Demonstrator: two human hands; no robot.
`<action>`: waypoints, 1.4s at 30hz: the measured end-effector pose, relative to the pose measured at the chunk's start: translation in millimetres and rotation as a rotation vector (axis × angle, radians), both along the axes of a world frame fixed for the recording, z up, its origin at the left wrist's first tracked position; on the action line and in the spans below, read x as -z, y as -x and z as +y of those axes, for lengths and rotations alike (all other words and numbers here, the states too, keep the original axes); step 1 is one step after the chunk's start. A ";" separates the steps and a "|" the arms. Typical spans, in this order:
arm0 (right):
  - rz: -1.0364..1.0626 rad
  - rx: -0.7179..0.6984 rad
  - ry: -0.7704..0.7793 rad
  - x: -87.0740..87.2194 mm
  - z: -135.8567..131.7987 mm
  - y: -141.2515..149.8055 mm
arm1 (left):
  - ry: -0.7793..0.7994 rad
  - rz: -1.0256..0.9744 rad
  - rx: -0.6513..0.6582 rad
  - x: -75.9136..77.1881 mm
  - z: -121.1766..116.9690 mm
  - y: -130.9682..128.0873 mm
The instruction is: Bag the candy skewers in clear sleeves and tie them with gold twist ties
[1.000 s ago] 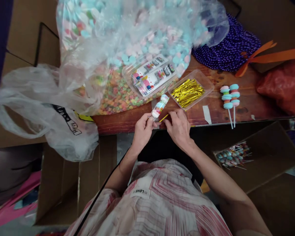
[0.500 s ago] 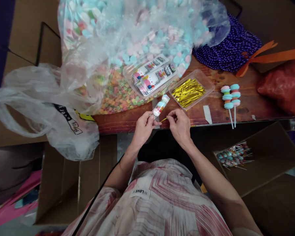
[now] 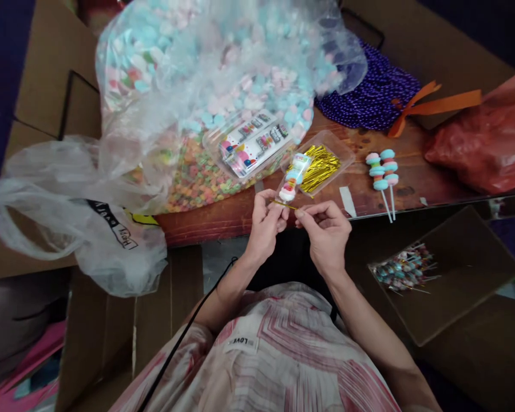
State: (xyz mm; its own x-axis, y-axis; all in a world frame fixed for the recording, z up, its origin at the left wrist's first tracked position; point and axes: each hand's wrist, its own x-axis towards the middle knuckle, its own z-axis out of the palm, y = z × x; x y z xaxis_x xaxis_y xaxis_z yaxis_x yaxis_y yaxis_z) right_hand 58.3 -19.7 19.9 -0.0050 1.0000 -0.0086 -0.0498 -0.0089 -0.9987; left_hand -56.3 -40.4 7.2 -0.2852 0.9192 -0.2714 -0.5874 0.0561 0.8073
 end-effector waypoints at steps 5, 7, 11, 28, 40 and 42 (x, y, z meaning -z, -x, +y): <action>-0.008 0.064 0.018 6.1 5.3 -6.8 | -0.070 0.079 0.046 -2.3 9.4 -21.9; -0.031 0.053 0.020 5.8 8.4 -13.2 | -0.087 0.118 0.067 0.7 10.6 -25.5; -0.028 0.028 0.035 2.1 12.5 -24.1 | -0.099 0.246 0.100 7.2 9.8 -28.9; 0.334 -0.319 0.158 4.2 21.7 -47.2 | 0.223 -0.391 0.575 -20.1 25.8 -16.8; -0.082 -0.332 -0.113 21.9 17.9 -65.3 | 0.076 0.113 0.409 -11.6 14.6 -39.9; -0.143 -0.267 -0.112 20.3 16.9 -62.0 | -0.003 0.259 0.299 -6.8 12.7 -42.6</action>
